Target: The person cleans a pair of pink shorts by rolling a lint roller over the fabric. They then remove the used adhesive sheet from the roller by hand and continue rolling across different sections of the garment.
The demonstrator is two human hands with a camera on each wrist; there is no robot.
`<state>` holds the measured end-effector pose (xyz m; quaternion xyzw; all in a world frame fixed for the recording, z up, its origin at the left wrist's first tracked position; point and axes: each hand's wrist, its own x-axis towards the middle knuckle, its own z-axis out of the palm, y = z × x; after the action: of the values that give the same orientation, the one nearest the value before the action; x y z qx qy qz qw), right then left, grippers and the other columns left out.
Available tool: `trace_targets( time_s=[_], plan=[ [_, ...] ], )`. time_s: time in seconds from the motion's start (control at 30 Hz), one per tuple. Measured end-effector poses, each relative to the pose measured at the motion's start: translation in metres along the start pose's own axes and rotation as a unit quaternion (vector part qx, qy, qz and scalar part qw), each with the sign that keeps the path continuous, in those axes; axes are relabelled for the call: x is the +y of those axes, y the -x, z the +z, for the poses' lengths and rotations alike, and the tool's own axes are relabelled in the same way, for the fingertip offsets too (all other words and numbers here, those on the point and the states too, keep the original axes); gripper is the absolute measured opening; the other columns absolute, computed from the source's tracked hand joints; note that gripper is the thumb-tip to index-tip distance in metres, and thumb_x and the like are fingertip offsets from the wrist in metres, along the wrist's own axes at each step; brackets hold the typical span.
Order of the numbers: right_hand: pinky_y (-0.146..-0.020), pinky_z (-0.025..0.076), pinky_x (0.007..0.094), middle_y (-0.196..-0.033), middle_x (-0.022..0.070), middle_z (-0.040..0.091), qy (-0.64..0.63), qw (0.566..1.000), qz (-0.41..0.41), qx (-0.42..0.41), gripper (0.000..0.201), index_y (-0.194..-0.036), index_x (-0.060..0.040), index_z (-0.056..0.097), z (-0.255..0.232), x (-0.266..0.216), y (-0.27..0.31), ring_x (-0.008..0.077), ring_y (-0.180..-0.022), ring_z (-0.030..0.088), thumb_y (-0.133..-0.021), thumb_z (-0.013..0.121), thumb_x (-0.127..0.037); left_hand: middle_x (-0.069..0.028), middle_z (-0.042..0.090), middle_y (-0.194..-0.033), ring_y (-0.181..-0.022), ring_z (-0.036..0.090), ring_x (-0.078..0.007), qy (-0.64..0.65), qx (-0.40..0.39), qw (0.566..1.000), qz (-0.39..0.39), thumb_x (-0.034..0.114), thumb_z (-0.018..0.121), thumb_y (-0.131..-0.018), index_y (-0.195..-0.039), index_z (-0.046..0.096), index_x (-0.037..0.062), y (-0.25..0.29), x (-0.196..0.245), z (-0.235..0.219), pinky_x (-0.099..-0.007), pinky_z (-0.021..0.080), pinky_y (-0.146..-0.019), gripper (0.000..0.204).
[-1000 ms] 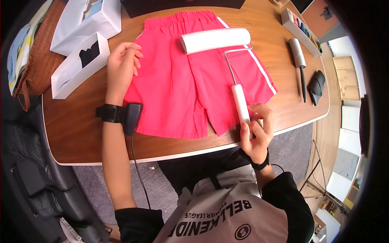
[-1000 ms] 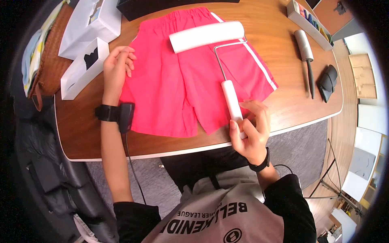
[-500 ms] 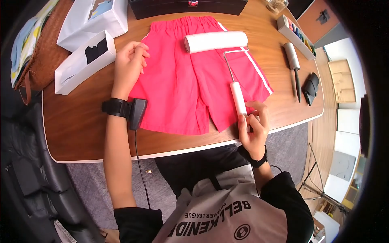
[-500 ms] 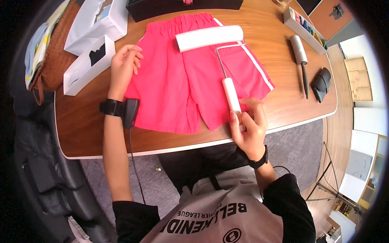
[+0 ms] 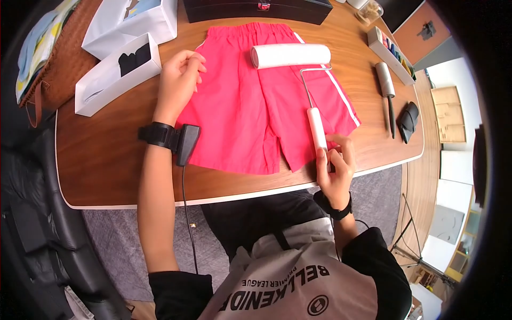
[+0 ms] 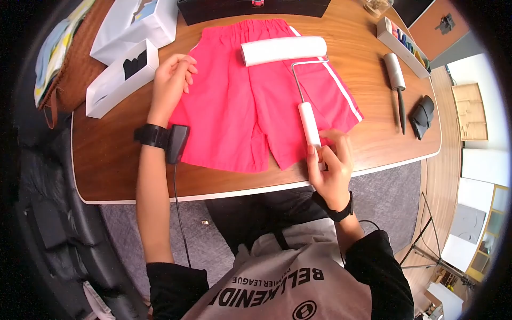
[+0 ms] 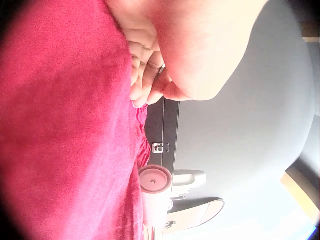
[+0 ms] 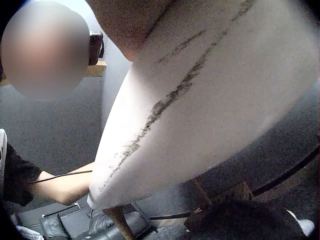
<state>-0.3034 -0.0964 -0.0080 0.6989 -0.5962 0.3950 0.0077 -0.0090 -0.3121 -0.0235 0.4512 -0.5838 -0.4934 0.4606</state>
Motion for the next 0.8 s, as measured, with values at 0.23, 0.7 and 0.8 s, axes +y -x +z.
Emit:
trace_targets(
  time_s=[0.23,0.7,0.8],
  plan=[
    [-0.059,0.041,0.0358,-0.098,0.0153,0.064,-0.002,1.000,0.010,-0.014,0.025,-0.065,0.0010,0.050,0.001,0.000,0.001,0.0276,-0.071,0.053,-0.081,0.069,0.003,-0.0040,0.064,-0.082,-0.062,0.053,-0.0042,-0.019,0.005,1.000,0.000,0.015,0.052,-0.102,-0.098,0.064,-0.0004,0.001,0.000,0.000,-0.0183,0.041,-0.049,0.020],
    [-0.060,0.041,0.0339,-0.099,0.0155,0.064,0.026,0.999,0.032,-0.034,0.026,-0.068,0.0027,0.050,0.004,0.003,0.005,0.0250,-0.070,0.052,-0.088,0.067,0.001,-0.0033,0.066,-0.085,-0.065,0.053,-0.0031,-0.069,-0.012,0.996,0.053,0.016,0.054,-0.102,-0.103,0.068,-0.0001,0.001,-0.006,-0.001,-0.0175,0.039,-0.051,0.022],
    [-0.063,0.042,0.0319,-0.100,0.0156,0.065,0.031,0.999,0.017,-0.021,0.023,-0.070,0.0032,0.054,0.007,0.007,0.007,0.0233,-0.071,0.052,-0.088,0.068,0.000,-0.0011,0.061,-0.076,-0.062,0.052,-0.0058,-0.053,0.002,0.998,0.019,0.009,0.051,-0.099,-0.090,0.063,0.0029,0.004,0.004,0.004,-0.0188,0.041,-0.052,0.016]
  ],
)
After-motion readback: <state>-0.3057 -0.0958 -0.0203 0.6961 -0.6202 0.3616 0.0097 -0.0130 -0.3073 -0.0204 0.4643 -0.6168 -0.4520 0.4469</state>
